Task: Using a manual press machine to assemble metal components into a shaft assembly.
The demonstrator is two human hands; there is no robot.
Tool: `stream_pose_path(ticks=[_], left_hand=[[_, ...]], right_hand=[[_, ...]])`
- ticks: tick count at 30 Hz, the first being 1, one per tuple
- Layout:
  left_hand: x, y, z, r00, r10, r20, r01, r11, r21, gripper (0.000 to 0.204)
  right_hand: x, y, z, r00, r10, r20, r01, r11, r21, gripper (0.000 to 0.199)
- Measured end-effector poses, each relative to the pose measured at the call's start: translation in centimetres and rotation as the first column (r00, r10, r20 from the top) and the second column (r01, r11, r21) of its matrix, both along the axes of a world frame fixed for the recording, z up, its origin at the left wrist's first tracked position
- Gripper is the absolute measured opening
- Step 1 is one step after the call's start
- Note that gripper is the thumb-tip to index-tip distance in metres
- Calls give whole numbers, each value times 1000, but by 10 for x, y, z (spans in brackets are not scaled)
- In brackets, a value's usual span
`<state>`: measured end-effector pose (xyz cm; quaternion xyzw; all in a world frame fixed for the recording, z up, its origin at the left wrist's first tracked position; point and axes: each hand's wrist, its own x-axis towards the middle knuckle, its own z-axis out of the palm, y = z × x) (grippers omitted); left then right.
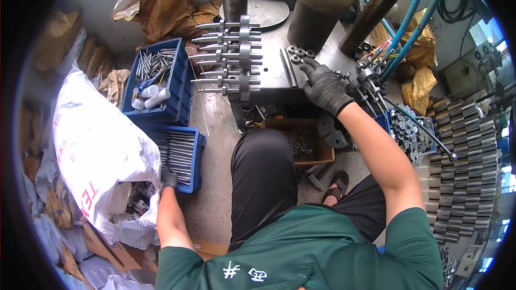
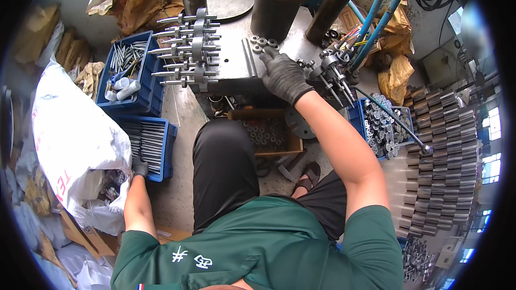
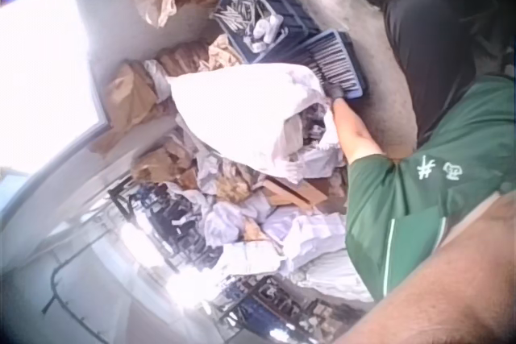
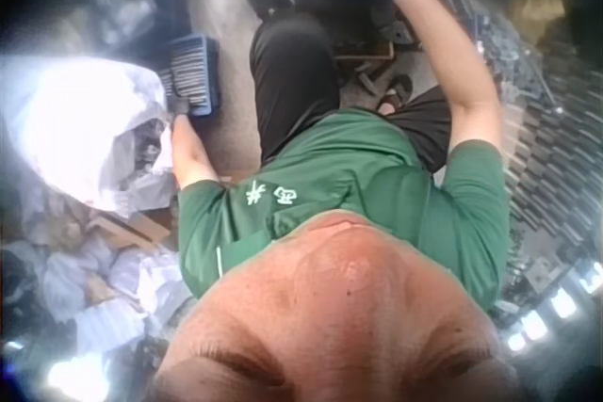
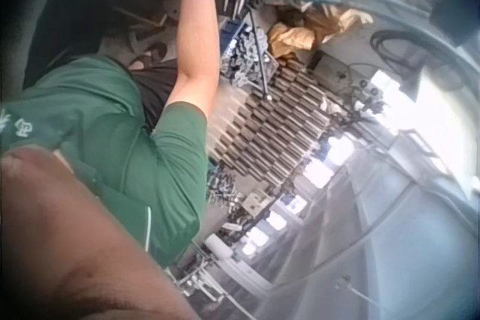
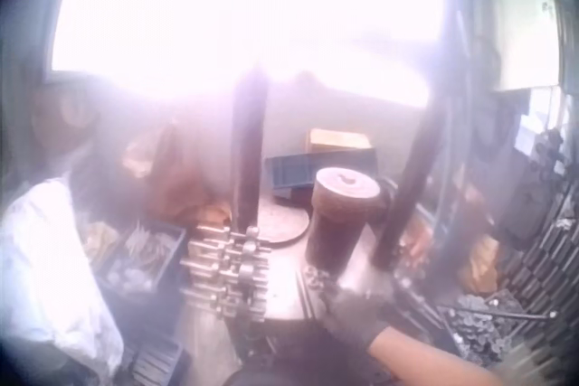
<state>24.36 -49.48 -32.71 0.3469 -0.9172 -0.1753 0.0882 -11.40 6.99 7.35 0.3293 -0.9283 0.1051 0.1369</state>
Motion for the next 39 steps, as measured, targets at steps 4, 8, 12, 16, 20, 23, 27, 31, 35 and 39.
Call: stream_pose_path(ticks=[4,8,12,16,20,23,27,31,35,39], left_hand=[[-11,30,22,998,-51,31,50,998,29,12],[13,72,51,980,-139,-142,161,974,160,21],[20,122,89,987,-125,-104,139,980,140,24],[13,144,142,917,-113,-384,187,969,161,18],[-26,140,222,745,-59,-665,330,898,290,17],[-70,191,335,587,-72,-807,405,888,216,25],[-129,334,470,390,183,-903,642,649,409,30],[-189,405,476,447,-139,-884,841,401,363,23],[-210,506,448,657,-373,-655,689,-55,723,39],[-185,543,383,623,-595,-508,539,-144,830,47]], right_hand=[[-24,5,-15,999,28,-15,-28,1000,-3,33],[1,0,-14,996,-27,-82,23,999,-46,30],[13,13,-2,1000,29,-7,-29,996,-87,27],[10,21,-22,981,178,-73,-179,984,-19,21],[20,36,-30,987,161,-25,-163,971,-177,21],[46,61,-17,979,106,174,15,815,-579,27],[66,78,-9,889,229,396,370,150,-917,16],[105,101,38,666,713,218,683,-465,-564,15],[93,128,11,573,810,-123,707,-565,-425,14],[111,135,19,656,694,296,750,-556,-358,14]])
